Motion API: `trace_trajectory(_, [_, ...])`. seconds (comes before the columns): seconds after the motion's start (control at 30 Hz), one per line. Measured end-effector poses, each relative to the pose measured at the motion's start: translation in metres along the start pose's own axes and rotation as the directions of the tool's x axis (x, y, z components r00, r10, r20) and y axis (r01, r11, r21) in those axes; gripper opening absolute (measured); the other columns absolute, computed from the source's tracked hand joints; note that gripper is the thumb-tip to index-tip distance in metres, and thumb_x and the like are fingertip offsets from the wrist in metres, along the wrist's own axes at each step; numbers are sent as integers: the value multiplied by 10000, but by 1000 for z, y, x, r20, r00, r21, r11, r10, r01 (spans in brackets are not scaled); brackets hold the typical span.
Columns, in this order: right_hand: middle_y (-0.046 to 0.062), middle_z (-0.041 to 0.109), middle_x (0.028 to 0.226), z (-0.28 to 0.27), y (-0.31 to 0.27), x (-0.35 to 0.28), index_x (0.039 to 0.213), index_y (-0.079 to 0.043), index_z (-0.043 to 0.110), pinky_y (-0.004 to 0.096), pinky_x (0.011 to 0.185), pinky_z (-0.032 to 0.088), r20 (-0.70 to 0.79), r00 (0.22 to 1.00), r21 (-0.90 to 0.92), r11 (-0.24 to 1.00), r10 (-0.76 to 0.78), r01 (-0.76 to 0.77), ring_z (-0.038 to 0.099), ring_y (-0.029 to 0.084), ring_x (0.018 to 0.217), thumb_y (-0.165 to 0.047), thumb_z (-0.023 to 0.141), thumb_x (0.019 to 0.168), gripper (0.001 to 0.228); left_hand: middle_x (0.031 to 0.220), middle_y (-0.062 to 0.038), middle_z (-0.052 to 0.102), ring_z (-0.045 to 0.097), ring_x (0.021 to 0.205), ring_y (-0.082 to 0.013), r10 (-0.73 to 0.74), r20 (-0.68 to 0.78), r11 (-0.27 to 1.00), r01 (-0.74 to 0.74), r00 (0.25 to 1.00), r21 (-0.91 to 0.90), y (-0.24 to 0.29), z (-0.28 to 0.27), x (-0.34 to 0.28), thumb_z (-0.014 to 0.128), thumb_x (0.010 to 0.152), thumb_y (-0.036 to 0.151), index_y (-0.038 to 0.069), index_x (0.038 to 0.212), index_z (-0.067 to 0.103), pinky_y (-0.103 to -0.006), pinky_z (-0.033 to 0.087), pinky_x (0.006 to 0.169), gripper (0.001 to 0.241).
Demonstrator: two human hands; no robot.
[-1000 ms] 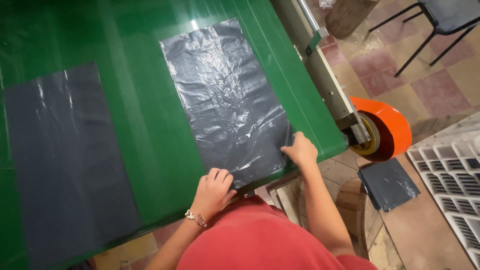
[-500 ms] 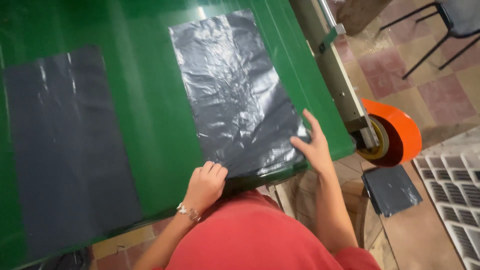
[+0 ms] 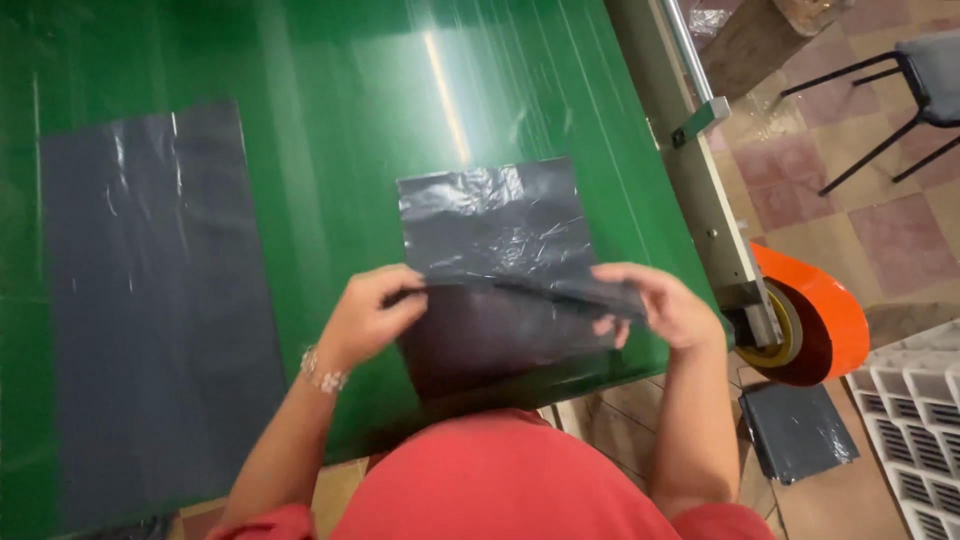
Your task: Folding and stacking plastic bags as they are produced by a machine on a conveyor belt.
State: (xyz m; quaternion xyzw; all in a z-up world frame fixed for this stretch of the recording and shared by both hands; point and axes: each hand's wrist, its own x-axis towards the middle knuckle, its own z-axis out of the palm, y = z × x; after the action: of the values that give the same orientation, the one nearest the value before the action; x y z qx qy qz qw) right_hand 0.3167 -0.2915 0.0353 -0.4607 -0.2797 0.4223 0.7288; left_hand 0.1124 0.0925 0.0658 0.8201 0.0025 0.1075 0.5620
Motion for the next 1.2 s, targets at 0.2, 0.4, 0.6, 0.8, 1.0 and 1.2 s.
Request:
trace_trajectory(0.2, [242,628,1311,-73,18,118,1315,116,522,246,589,645,-58,941,-2,943,332,-333,734,230,985,-677,451,955,874,1033,-101,740,678,1025,-335,-201,-135,929,233,970,289,-112,5,117,661,932,314,148,1092,712,-464,530,878,237])
trace_trajectory(0.4, [197,675,925,-130,56,175,1416,19,403,346,421,586,-626,768,-326,850,134,-414,711,292,616,-438,760,929,758,1179,-126,715,675,1090,-340,-312,-140,783,338,940,523,-134,19,135,559,993,373,130,1240,652,-476,520,957,359])
trace_trajectory(0.6, [-41,507,1366,-138,68,243,1456,-314,484,445,942,539,-370,927,-911,-172,-66,-376,518,275,1167,-479,873,597,957,1128,-134,710,675,1057,-340,-230,-274,806,340,934,485,-146,30,133,536,1015,285,121,1184,629,-460,544,899,254])
trace_trajectory(0.8, [138,664,1175,-126,55,265,1195,-126,570,518,936,518,-488,856,-869,-191,173,-456,637,377,1143,-452,865,663,690,1209,-65,578,563,1129,-290,7,-443,625,342,897,702,-100,43,118,712,873,354,125,1244,549,-466,585,798,466])
trace_trajectory(1.0, [-3,680,921,-80,42,223,895,-212,628,438,850,533,-300,953,-897,-325,-47,-299,664,273,973,-334,729,738,223,966,-42,736,745,757,-173,-363,-151,931,362,919,-40,-82,82,71,525,1003,411,197,1058,661,-324,585,740,260])
trace_trajectory(1.2, [-30,720,978,9,17,85,953,-185,700,385,980,433,11,825,-997,56,-565,52,635,224,1098,4,794,709,322,1518,-174,496,457,1422,-337,-555,321,114,453,767,-884,-92,69,35,207,804,909,107,1289,560,-455,340,1136,1002])
